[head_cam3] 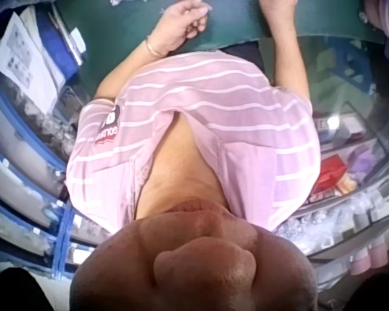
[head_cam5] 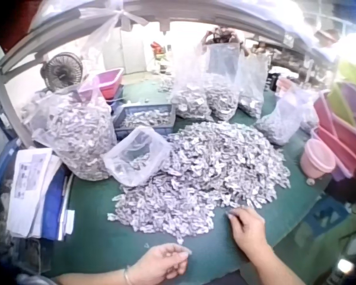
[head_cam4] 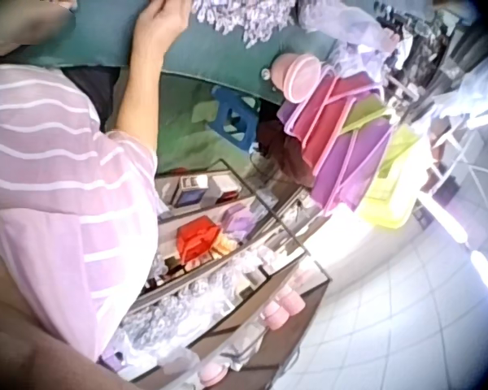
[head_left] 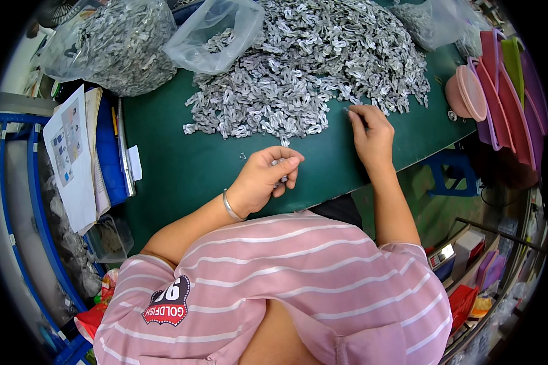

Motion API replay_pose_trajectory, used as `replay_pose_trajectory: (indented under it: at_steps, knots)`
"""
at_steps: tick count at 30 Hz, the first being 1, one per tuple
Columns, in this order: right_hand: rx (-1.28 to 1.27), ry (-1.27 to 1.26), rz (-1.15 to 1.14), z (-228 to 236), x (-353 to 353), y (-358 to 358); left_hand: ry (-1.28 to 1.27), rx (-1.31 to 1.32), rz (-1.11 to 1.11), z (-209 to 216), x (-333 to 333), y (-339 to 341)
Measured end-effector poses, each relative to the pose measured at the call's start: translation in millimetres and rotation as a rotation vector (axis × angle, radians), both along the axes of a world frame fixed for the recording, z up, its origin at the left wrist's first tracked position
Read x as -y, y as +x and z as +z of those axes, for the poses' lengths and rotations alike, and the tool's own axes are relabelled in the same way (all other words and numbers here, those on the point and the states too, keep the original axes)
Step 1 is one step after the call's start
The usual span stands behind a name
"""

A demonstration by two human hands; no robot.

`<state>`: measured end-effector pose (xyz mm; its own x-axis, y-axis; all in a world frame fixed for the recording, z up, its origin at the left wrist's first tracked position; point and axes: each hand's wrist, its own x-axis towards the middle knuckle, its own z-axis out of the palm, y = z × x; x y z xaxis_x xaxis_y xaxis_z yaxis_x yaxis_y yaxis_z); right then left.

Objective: The person sorts small metal pieces from a large pile on a green workbench, picking up individual components, turning them over by hand, and placing them into a plastic bag or secondary pile.

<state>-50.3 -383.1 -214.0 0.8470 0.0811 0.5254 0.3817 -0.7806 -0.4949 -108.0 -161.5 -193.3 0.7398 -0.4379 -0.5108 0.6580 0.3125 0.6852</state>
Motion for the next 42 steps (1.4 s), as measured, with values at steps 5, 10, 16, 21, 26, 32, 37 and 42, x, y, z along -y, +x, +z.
replay_pose_trajectory:
  at_steps: [5, 10, 16, 21, 26, 32, 37, 42]
  knots:
    - [-0.845, 1.292, 0.266, 3.6, -27.1, -33.7, 0.172, 0.194, 0.062, 4.6, 2.8, 0.0]
    - [-0.936, 1.467, 0.475, -9.7, -39.7, -49.0, 0.295, 0.491, 0.111, -0.6, 3.8, 1.8]
    - [-0.721, 1.282, 0.456, -10.8, -42.5, -51.0, 0.31, 0.621, 0.161, -0.2, 2.4, 0.3]
    - [-0.461, 1.222, 0.438, 4.9, -51.4, -55.0, 0.125, 0.208, 0.138, 0.6, -0.9, 3.1]
    - [-0.424, 0.994, 0.485, 17.2, -60.6, -64.2, -0.102, 0.001, 0.086, -4.5, 2.5, 3.3]
    - [-0.147, 0.399, 0.265, 10.5, -29.3, -36.9, -0.198, -0.155, 0.084, -9.2, -0.8, 1.4]
    - [-0.066, 0.024, -0.197, -8.1, 19.7, -3.9, -0.188, -0.087, 0.059, -9.5, -3.2, 0.1]
    - [-0.029, 0.057, -0.198, -10.8, 28.3, -2.1, -0.145, -0.054, 0.055, -7.6, 0.6, 0.2]
